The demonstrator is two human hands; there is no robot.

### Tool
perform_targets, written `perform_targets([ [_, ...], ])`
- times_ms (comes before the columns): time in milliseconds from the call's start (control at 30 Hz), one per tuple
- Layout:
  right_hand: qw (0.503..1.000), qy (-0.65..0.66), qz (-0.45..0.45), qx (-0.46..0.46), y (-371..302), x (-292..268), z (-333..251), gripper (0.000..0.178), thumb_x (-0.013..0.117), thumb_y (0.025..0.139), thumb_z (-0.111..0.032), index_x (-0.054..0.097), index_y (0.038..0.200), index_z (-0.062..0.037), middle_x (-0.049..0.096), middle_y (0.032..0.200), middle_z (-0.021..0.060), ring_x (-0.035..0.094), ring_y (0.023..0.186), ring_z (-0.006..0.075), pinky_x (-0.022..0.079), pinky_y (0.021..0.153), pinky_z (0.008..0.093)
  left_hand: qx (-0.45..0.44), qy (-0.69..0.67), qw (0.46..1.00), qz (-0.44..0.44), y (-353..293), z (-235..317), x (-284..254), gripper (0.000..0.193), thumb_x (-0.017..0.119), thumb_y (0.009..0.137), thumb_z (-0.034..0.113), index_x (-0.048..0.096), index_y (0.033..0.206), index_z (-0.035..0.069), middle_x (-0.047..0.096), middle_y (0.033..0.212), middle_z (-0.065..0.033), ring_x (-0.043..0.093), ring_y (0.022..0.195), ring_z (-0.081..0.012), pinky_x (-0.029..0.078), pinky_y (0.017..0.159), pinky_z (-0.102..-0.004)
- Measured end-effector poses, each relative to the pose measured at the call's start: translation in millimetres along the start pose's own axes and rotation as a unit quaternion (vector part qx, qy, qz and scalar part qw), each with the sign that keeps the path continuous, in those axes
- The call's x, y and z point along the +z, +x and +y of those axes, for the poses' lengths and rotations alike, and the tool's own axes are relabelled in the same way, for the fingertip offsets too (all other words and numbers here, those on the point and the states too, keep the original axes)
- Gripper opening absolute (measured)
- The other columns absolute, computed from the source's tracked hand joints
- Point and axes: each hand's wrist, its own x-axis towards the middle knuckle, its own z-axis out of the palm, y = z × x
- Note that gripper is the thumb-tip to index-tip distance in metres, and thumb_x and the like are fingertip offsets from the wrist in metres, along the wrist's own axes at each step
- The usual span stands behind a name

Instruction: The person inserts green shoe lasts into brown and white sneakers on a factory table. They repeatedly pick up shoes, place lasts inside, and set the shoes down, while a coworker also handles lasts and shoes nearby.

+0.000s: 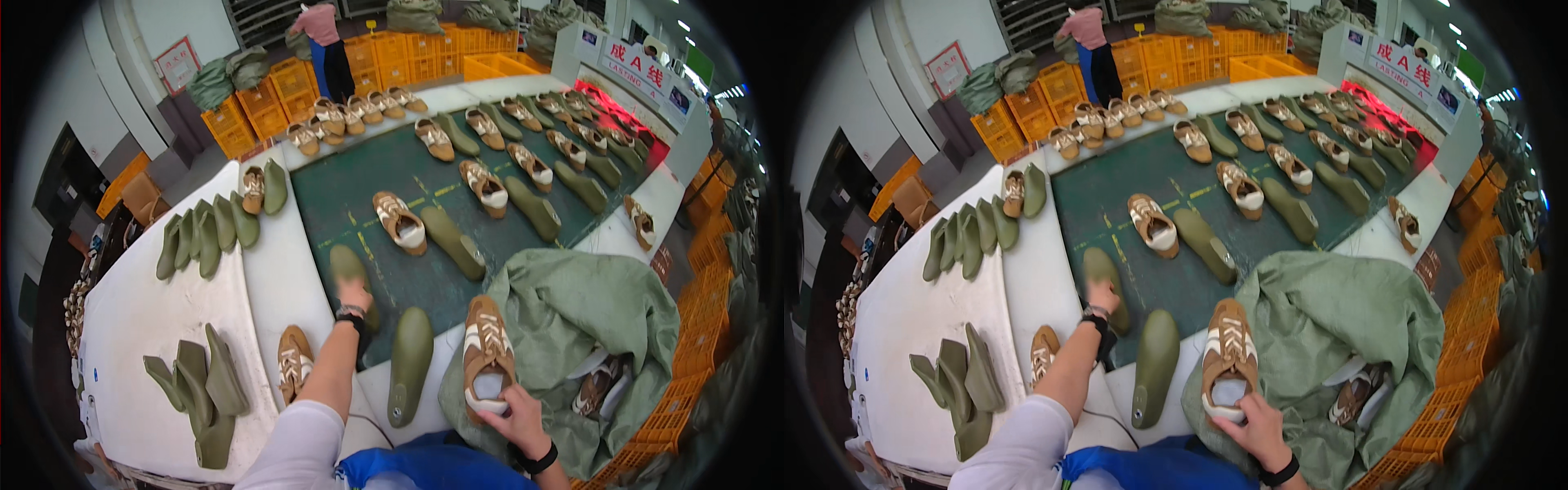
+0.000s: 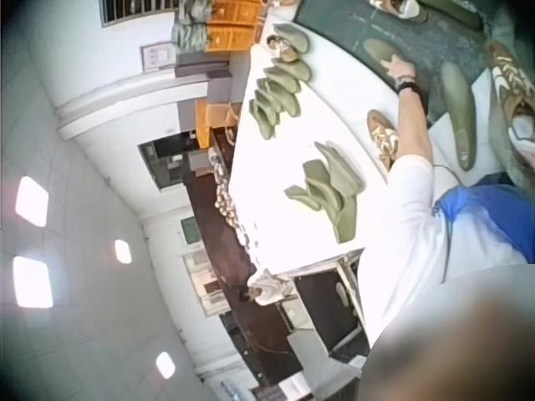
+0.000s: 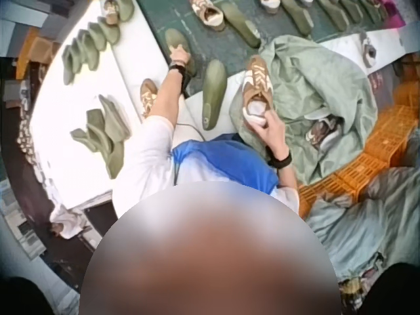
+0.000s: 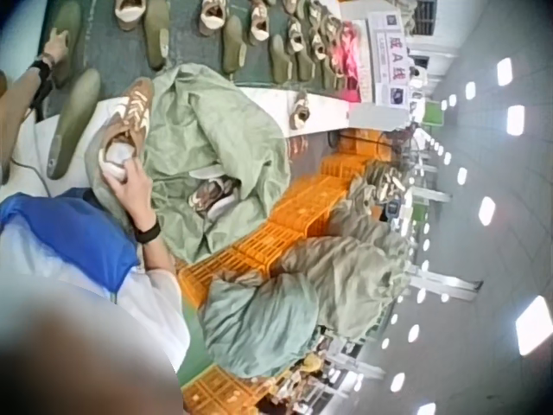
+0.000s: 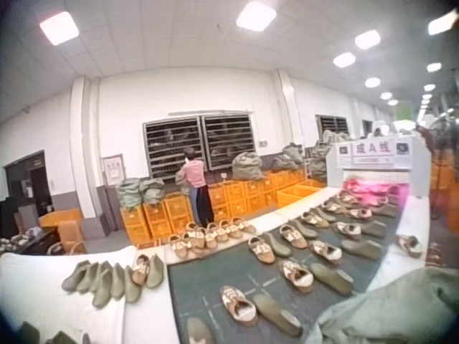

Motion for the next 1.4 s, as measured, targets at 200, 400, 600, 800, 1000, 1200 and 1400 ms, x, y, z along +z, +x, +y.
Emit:
perform_targets([
  [200,0.995,-0.075,0.033,-0.053,-19.1,-8.6,0.9,0.039,0.081,0.065,-0.026,0.053,0.077,-0.0038,0.052,0.073,0.0096,0.055,0.057,0.0273,0.044,0.051,0.0339,0.017,0.145,0.988,0.053,-19.5,-13.0,-7.0,0.034,0.067,0.073,0.012,0.059,0.106,0.010,0.040,0.126,-0.0201,0.046,0.111,-0.0444,0.043,0.090,-0.0508],
  [400,0.998,-0.025,0.037,-0.050,0.6,-23.1,-10.8,0.040,0.081,0.067,-0.032,0.053,0.077,-0.0043,0.054,0.073,0.0085,0.057,0.055,0.0254,0.045,0.049,0.0340,0.330,-0.264,0.906,-0.020,-153.1,0.3,-32.3,0.056,0.073,0.074,0.030,0.053,0.116,-0.001,0.049,0.117,-0.0229,0.048,0.109,-0.0410,0.041,0.093,-0.0466],
  [600,0.992,0.027,-0.029,-0.119,56.0,-48.5,-53.3,0.035,0.080,0.069,-0.020,0.055,0.083,-0.0005,0.056,0.069,0.0095,0.055,0.054,0.0157,0.045,0.052,0.0277,0.268,-0.256,0.927,-0.059,-251.4,-9.1,-23.2,0.046,0.064,0.073,0.004,0.052,0.117,0.006,0.030,0.140,-0.0313,0.035,0.128,-0.0455,0.034,0.106,-0.0429],
  [800,0.965,0.161,-0.159,-0.131,141.5,-48.3,-117.9,0.025,0.073,0.079,-0.015,0.054,0.088,-0.0005,0.056,0.071,0.0003,0.051,0.062,0.0056,0.043,0.055,0.0228,0.254,-0.273,0.928,-0.007,-276.4,-20.9,-4.9,0.046,0.058,0.070,-0.002,0.051,0.114,0.006,0.033,0.138,-0.0298,0.033,0.128,-0.0449,0.031,0.108,-0.0437],
  [1000,0.930,0.207,-0.217,-0.212,233.7,35.5,-164.3,0.027,0.072,0.081,-0.017,0.053,0.094,-0.0013,0.059,0.081,0.0025,0.055,0.071,0.0071,0.047,0.061,0.0239,0.283,-0.270,0.920,-0.027,-297.2,-44.1,-3.3,0.052,0.066,0.071,0.009,0.048,0.120,0.010,0.029,0.139,-0.0300,0.034,0.125,-0.0473,0.032,0.105,-0.0464],
  [1200,0.950,0.032,-0.203,-0.236,300.1,178.7,-151.2,0.040,0.070,0.076,-0.029,0.057,0.105,-0.0046,0.065,0.099,0.0194,0.063,0.093,0.0348,0.050,0.080,0.0397,0.304,-0.257,0.916,-0.051,-292.2,-49.1,-8.4,0.055,0.068,0.072,0.014,0.048,0.122,0.012,0.027,0.142,-0.0289,0.034,0.125,-0.0474,0.033,0.105,-0.0476],
  [1400,0.940,0.163,-0.285,-0.095,337.6,256.2,-132.8,0.038,0.068,0.078,-0.028,0.055,0.104,-0.0033,0.064,0.099,0.0194,0.063,0.093,0.0339,0.049,0.080,0.0404,0.293,-0.253,0.920,-0.065,-296.1,-45.4,-21.4,0.051,0.066,0.072,0.012,0.048,0.120,0.008,0.029,0.139,-0.0273,0.035,0.124,-0.0450,0.033,0.104,-0.0463],
])
